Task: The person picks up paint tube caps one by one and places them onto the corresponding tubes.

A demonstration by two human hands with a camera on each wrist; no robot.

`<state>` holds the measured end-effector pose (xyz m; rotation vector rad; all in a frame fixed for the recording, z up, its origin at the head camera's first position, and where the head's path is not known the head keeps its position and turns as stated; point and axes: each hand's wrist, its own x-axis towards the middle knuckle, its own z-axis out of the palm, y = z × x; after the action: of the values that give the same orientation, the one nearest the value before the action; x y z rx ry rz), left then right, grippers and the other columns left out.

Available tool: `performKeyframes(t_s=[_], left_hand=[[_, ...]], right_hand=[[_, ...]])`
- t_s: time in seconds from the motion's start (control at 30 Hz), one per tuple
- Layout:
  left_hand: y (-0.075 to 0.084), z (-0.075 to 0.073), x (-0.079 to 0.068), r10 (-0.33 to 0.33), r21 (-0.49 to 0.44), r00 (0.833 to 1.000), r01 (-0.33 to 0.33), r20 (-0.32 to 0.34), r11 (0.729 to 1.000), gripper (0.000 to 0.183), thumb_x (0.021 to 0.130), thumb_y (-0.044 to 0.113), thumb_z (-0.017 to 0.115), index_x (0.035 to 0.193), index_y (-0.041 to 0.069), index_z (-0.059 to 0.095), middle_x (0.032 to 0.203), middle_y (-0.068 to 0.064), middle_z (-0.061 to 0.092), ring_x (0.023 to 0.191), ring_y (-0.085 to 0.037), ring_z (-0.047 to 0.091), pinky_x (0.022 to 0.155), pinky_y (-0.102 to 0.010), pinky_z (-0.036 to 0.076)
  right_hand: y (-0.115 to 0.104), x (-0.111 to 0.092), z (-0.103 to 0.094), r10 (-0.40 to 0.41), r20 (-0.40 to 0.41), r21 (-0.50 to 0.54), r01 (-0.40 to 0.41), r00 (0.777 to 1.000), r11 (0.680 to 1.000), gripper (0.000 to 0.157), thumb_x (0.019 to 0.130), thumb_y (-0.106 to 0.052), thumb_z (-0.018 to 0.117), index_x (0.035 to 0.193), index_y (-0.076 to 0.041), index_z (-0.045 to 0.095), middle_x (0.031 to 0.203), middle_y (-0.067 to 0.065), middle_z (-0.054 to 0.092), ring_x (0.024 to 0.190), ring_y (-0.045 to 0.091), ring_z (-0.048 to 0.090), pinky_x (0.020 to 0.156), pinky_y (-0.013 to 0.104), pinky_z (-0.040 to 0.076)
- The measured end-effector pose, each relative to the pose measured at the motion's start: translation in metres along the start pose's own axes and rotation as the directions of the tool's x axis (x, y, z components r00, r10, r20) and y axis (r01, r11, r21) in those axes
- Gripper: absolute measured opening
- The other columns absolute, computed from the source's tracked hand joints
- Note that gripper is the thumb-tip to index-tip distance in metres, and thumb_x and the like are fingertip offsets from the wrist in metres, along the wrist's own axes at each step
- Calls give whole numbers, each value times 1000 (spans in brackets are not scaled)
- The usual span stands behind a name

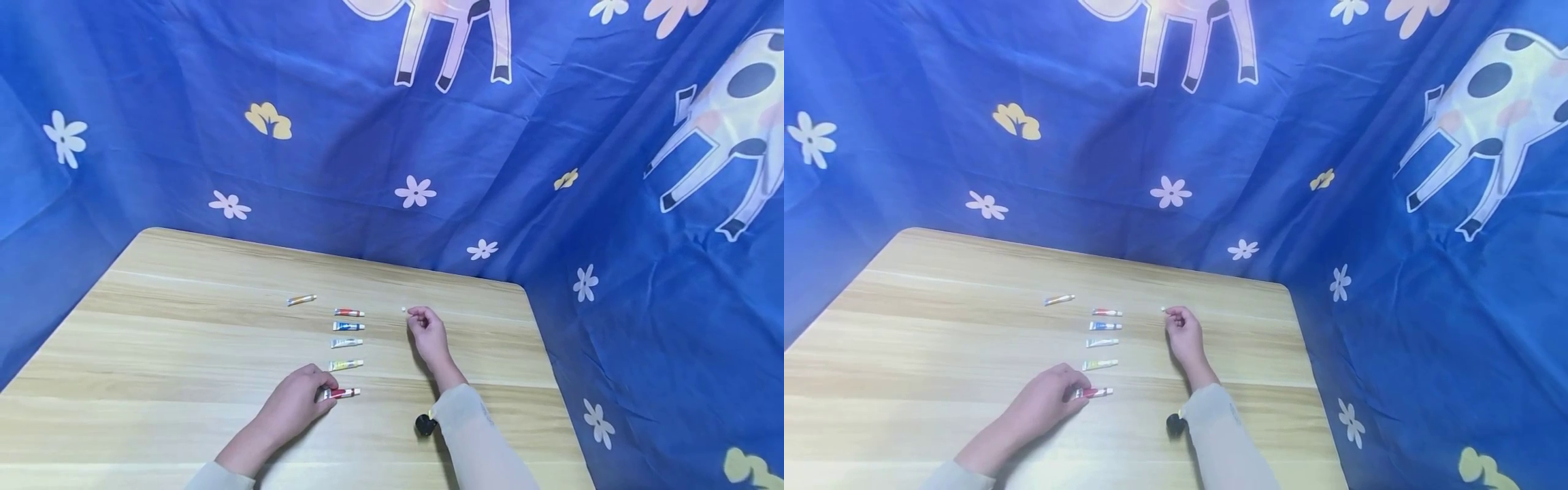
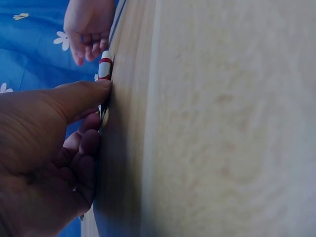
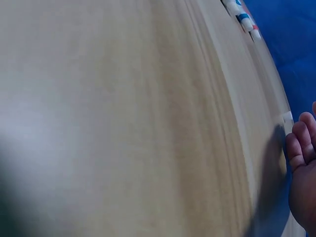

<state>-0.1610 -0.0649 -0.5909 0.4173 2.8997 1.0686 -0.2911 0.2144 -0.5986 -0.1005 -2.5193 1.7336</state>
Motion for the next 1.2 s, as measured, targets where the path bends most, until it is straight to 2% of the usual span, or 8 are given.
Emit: performKeyframes(t_s=[0.3, 0.43, 0.63, 0.73, 0.9, 1.2], left_hand=[[-3, 1, 1, -15, -24, 1000, 16, 24, 1000, 20, 83, 19, 94, 93, 24, 78, 90, 11, 67, 83, -3, 57, 80, -32, 56], [-4, 2, 2, 0, -27, 1000, 1, 22, 1000, 21, 82, 21, 94, 94, 24, 78, 90, 12, 67, 82, -2, 57, 80, -33, 56], [-6, 2, 4, -3, -35, 1000, 4, 25, 999, 21, 82, 22, 94, 94, 26, 77, 90, 12, 68, 82, -2, 58, 81, -33, 56], [-6, 2, 4, -8, -36, 999, 9, 31, 999, 21, 83, 22, 94, 95, 25, 77, 92, 11, 69, 85, -4, 61, 83, -35, 57], [-4, 1, 4, -10, -23, 1000, 10, 25, 1000, 20, 83, 21, 94, 96, 23, 78, 93, 10, 70, 86, -5, 62, 84, -35, 58], [-6, 0, 3, -24, -42, 999, 26, 40, 999, 22, 83, 24, 93, 98, 24, 78, 96, 9, 71, 85, -5, 57, 82, -33, 54]], right_hand=[[7, 18, 0, 2, 9, -49, -2, 1000, 999, 20, 101, -3, 66, 119, 2, 72, 101, 8, 68, 88, 10, 54, 77, 17, 47], [7, 24, 0, 24, 46, -71, -20, 999, 997, 22, 101, -3, 64, 122, 2, 71, 102, 7, 68, 90, 10, 56, 80, 17, 49], [6, 33, -1, 75, 113, -128, -60, 991, 990, 25, 102, -7, 65, 126, 0, 70, 106, 7, 69, 94, 11, 59, 89, 24, 51], [5, 35, -1, 106, 124, -176, -83, 987, 981, 26, 102, -9, 65, 127, -3, 71, 106, 4, 68, 96, 13, 61, 93, 28, 52], [4, 36, 0, 98, 133, -231, -65, 986, 971, 27, 101, -9, 65, 127, -4, 74, 102, 1, 67, 96, 15, 60, 93, 31, 52], [4, 36, 1, 118, 143, -244, -80, 983, 966, 25, 105, -12, 66, 127, -5, 74, 102, 2, 66, 95, 14, 59, 89, 30, 51]])
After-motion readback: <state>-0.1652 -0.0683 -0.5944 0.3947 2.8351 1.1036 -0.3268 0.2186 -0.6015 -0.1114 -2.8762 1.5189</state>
